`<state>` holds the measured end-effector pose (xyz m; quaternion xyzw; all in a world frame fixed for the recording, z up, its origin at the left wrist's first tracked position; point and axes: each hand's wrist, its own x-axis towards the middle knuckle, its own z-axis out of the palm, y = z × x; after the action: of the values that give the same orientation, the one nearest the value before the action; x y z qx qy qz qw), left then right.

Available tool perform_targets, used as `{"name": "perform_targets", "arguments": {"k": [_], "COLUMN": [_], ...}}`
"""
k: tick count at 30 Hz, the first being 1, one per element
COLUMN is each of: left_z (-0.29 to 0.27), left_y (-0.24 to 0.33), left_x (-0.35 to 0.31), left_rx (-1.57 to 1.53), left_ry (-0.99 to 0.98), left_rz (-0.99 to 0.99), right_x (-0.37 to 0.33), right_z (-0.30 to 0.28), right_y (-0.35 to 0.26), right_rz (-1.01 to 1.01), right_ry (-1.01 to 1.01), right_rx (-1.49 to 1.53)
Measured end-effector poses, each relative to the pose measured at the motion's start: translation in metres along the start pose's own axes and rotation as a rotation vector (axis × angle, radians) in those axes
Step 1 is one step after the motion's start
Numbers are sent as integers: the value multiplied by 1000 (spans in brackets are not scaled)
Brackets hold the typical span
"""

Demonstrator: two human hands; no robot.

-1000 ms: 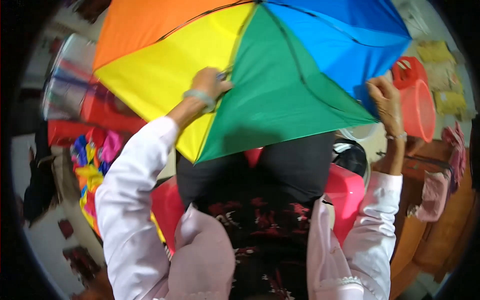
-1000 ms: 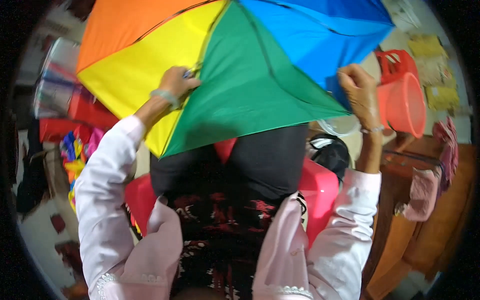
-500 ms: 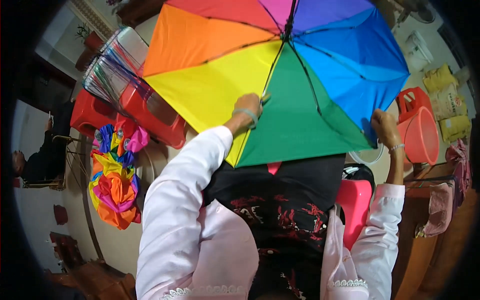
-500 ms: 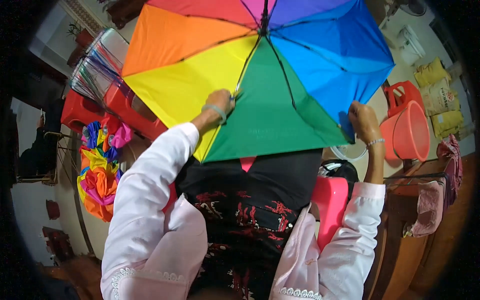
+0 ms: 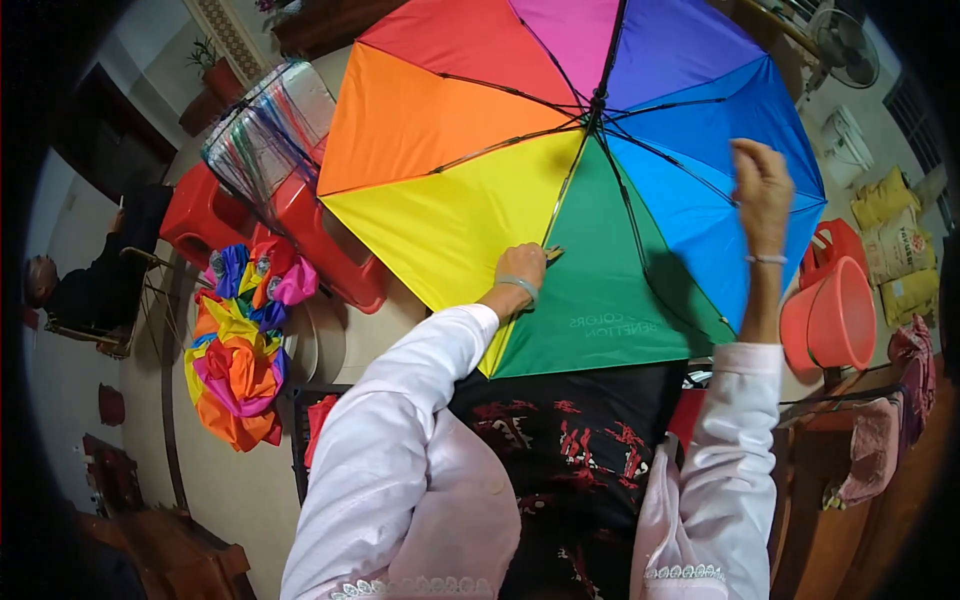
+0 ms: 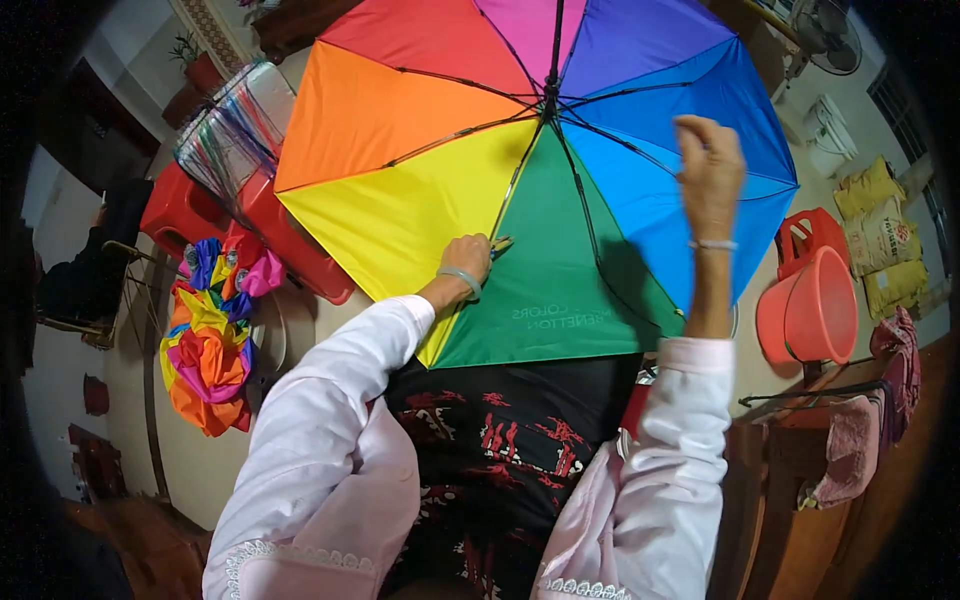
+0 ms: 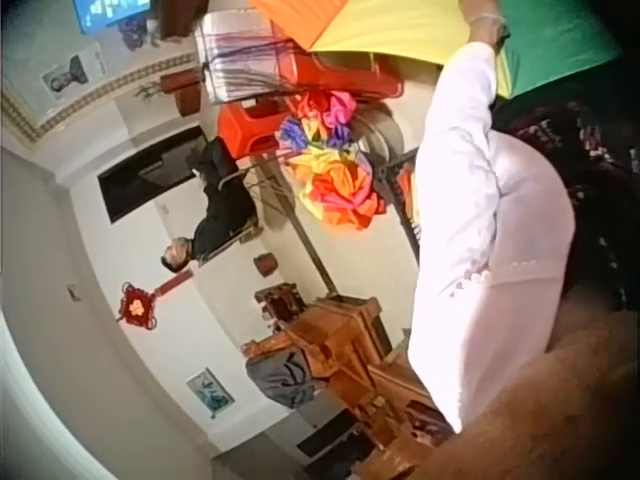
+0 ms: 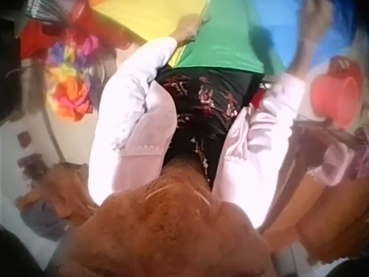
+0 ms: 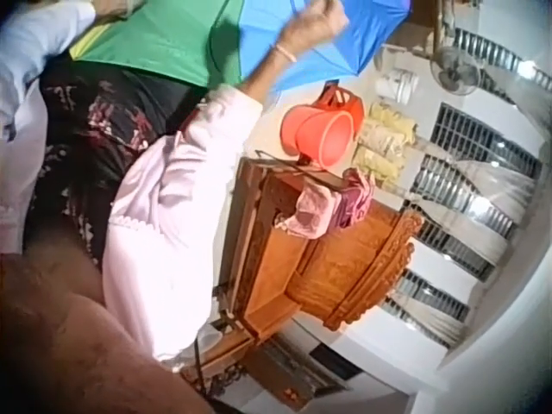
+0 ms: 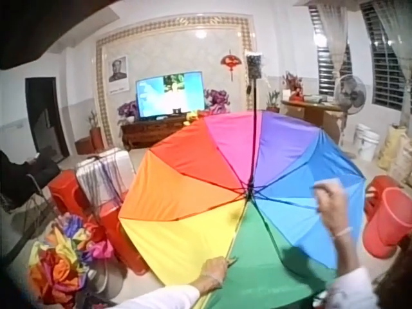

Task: Dismantling a rainbow-colored umbrella by using scissors to cut the threads attaching the fabric to the frame.

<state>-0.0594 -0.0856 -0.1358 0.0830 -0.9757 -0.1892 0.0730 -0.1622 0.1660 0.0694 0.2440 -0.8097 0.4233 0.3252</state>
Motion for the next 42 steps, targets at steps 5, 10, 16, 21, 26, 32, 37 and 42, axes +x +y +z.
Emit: {"name": "perform_targets", "arguments": {"k": [5,10,16,21,26,32,37,42], "left_z": [17,13,2,2,-1,1,9,5], "left_y": [18,10,14,10,9,8,7,-8], "left_x": [0,7,10,9,6,9,16,10], "left_rx": [-16,-729,-964,-985,-1004,-1093,-1176,-1228], "left_ry": [-33,-161,-247,-220,-207,-227,-280,-212], "left_rz": [-143,-577,-742,-748,-774,-760,-835,-898], "right_x": [-60,-116,-142,-158,-155,-156,-171,-168], "right_z": [112,157,179,184,177,178,195,199], "right_y": [23,26,27,21,8,13,30,16], "right_rz": [-1,137,172,150,158,195,176,93], "right_ry": [-123,-498,-551,-600,-911,-1011,-873,-854], "right_rx": [40,-15,-203,-261,-239,-178,-114,-36]}}
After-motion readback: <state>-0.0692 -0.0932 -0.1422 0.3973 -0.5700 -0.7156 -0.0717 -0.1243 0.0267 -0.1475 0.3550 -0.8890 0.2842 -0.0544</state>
